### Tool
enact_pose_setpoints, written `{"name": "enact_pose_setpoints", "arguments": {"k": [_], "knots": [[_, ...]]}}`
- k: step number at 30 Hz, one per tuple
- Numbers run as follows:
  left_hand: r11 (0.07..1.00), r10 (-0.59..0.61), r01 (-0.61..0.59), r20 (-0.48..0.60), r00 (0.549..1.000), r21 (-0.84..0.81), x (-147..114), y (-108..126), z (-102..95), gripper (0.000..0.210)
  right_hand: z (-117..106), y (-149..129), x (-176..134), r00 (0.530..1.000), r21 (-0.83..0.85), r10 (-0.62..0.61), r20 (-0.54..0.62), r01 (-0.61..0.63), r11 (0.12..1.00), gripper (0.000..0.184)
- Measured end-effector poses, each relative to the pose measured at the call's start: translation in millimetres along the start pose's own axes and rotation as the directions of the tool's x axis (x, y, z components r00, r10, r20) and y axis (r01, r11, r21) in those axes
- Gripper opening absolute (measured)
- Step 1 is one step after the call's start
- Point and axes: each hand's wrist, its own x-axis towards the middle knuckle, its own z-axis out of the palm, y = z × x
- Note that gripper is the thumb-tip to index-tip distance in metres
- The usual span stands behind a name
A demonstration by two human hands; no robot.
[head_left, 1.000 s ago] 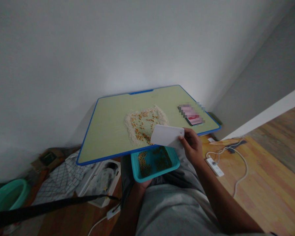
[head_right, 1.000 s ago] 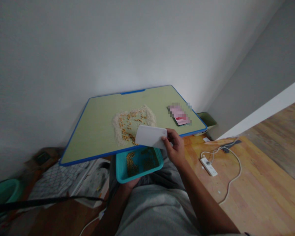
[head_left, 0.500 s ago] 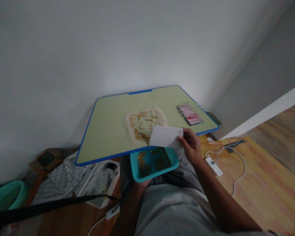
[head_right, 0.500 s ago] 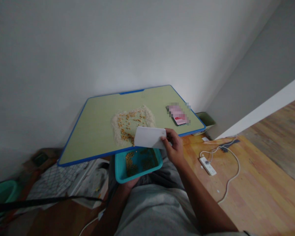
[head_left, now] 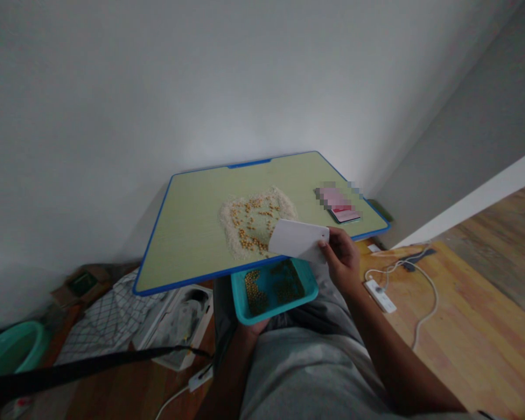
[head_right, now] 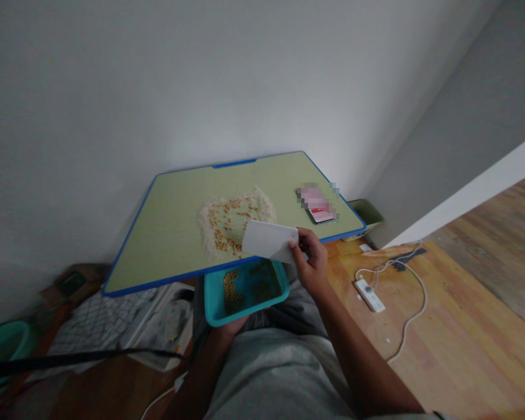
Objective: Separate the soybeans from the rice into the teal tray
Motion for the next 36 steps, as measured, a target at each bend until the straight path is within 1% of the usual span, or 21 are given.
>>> {"name": "enact_pose_setpoints", "arguments": {"k": [2,3,4,7,8,9,13,15,18,20,21,22,24,27,28,30,32,33,36], "knots": [[1.000,0.021,-0.021,-0.047,0.999,0.014,-0.8,-0.9,2.6,0.050,0.3,-0.1,-0.6,1.000,-0.006,-0.002,0.001,0.002,1.000,0.038],[1.000,0.023,-0.022,-0.054,0.998,0.013,-0.9,-1.3,3.9,0.051,0.4,-0.4,-0.9,1.000,-0.007,-0.005,0.003,0.005,1.000,0.039],[1.000,0.021,-0.021,-0.038,0.999,0.005,-0.9,-1.5,5.0,0.052,0.6,-0.8,-1.1,1.000,-0.007,-0.009,0.006,0.009,1.000,0.039],[0.999,0.023,-0.019,0.076,0.997,-0.044,0.1,-1.4,7.3,0.057,1.1,-1.7,-1.6,1.000,-0.016,-0.019,0.022,0.019,1.000,0.038],[0.998,0.021,-0.016,0.091,0.996,-0.054,0.4,-1.1,7.9,0.056,1.2,-1.8,-1.7,0.999,-0.020,-0.022,0.026,0.023,1.000,0.038],[0.999,0.020,-0.016,0.080,0.997,-0.052,0.7,-0.9,8.5,0.055,1.3,-1.7,-1.8,0.999,-0.022,-0.023,0.029,0.024,0.999,0.038],[0.999,0.036,-0.037,-0.039,0.999,-0.011,0.5,-0.8,8.5,0.045,1.0,-1.1,-2.3,0.999,-0.008,-0.005,0.046,0.005,1.000,0.037],[0.999,0.033,-0.033,-0.067,0.997,-0.002,-0.1,-1.0,6.2,0.047,1.0,-1.3,-2.5,0.999,0.010,0.004,0.042,-0.004,1.000,0.036],[1.000,-0.015,0.013,-0.143,0.990,-0.017,-1.0,-1.4,1.3,0.054,1.3,-2.0,-2.1,1.000,0.027,0.010,0.022,-0.010,1.000,0.034],[0.999,-0.028,0.024,-0.153,0.988,-0.027,-1.3,-1.4,-0.2,0.055,1.6,-2.6,-1.7,1.000,0.027,0.009,0.009,-0.009,1.000,0.035],[0.999,-0.025,0.022,-0.127,0.992,-0.028,-1.3,-1.3,0.0,0.054,1.8,-2.8,-1.6,1.000,0.028,0.008,0.003,-0.008,1.000,0.035],[0.999,-0.045,0.042,-0.097,0.994,-0.035,-1.2,-1.1,0.8,0.057,1.9,-3.0,-1.6,1.000,0.028,0.006,-0.002,-0.006,1.000,0.036],[0.999,-0.039,0.038,-0.039,0.998,-0.026,-0.8,-0.8,3.5,0.062,2.3,-3.6,-2.2,1.000,0.028,0.004,-0.007,-0.004,1.000,0.036],[1.000,-0.002,0.001,-0.052,0.999,-0.015,0.0,-1.0,5.2,0.061,2.8,-5.4,-4.3,1.000,0.025,-0.011,0.021,0.010,1.000,0.035],[1.000,0.010,-0.011,-0.023,1.000,-0.027,0.4,-1.3,4.6,0.057,3.0,-6.4,-5.0,0.999,0.022,-0.017,0.034,0.016,1.000,0.035],[0.998,0.024,-0.016,0.112,0.993,-0.066,1.3,-2.2,2.1,0.050,3.3,-8.7,-6.2,0.998,0.011,-0.025,0.064,0.024,1.000,0.036],[0.994,0.035,-0.008,0.254,0.967,-0.106,2.3,-2.9,0.1,0.049,3.5,-10.9,-6.8,0.996,0.000,-0.028,0.090,0.028,1.000,0.035],[0.993,0.041,-0.008,0.288,0.957,-0.114,2.6,-3.1,-0.2,0.050,3.5,-11.7,-7.0,0.995,-0.004,-0.032,0.099,0.033,0.999,0.034],[0.993,0.024,0.015,0.315,0.949,-0.121,2.8,-2.6,0.9,0.052,2.5,-11.8,-6.7,0.994,-0.018,-0.054,0.099,0.056,0.998,0.028]]}}
